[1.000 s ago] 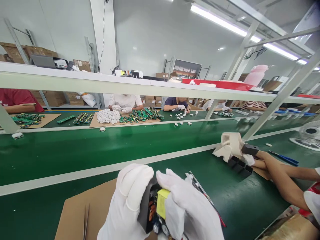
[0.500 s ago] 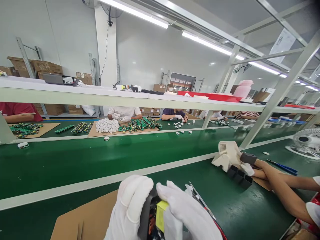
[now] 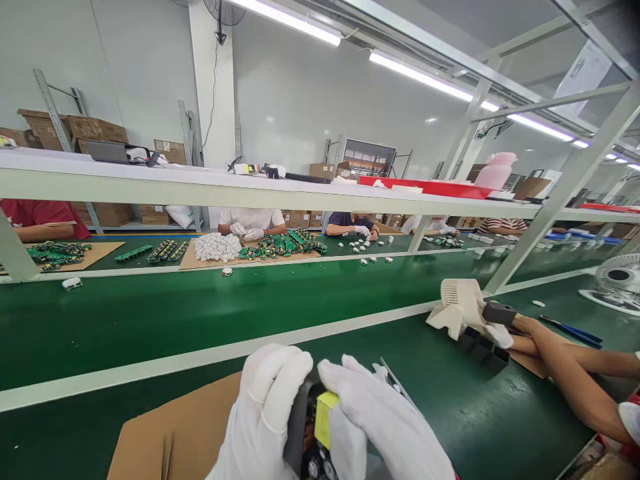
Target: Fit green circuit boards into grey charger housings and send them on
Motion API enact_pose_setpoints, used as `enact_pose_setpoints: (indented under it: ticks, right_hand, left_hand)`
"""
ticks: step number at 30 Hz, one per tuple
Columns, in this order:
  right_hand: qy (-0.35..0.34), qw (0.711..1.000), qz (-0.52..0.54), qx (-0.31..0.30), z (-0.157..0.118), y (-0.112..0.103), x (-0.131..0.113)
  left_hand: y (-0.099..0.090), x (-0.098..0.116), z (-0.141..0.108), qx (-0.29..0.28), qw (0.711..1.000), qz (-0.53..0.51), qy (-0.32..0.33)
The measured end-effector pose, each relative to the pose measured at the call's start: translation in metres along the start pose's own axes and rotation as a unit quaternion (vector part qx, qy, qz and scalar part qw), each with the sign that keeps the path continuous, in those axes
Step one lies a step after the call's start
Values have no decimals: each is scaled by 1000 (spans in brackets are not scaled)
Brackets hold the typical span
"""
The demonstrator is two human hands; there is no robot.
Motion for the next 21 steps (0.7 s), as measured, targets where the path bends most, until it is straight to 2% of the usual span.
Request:
enact_pose_setpoints:
  ticks: [2, 3, 5, 7, 10, 21]
  right_hand:
    - [-9, 999, 3, 37, -1, 3, 2]
    - [-12, 999, 5, 35, 0, 3, 2]
    - [-15, 1000, 10, -9, 5, 2, 2]
    - [-20, 999, 11, -44, 11, -2, 2]
    - [-30, 998, 3, -46, 19, -8, 2]
    - [-8, 995, 56, -80, 24, -11, 1]
  left_hand:
    - [2, -3, 2, 3, 999, 0, 32]
    - [3, -5, 3, 5, 999, -1, 50]
    - [4, -7, 5, 3, 998, 1, 68]
    - [5, -7, 5, -9, 998, 2, 58]
    - [4, -3, 4, -23, 999, -7, 34]
    - [1, -1, 3, -2, 999, -37, 14]
Point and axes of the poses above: each hand's wrist, its own z-axis towards the middle knuckle, its own y-axis out of the palm, x = y × z, the point moved 1 cm from there along z, towards the middle knuckle, and after that the axes turned 7 degrees about x, right-handed, at the moved point
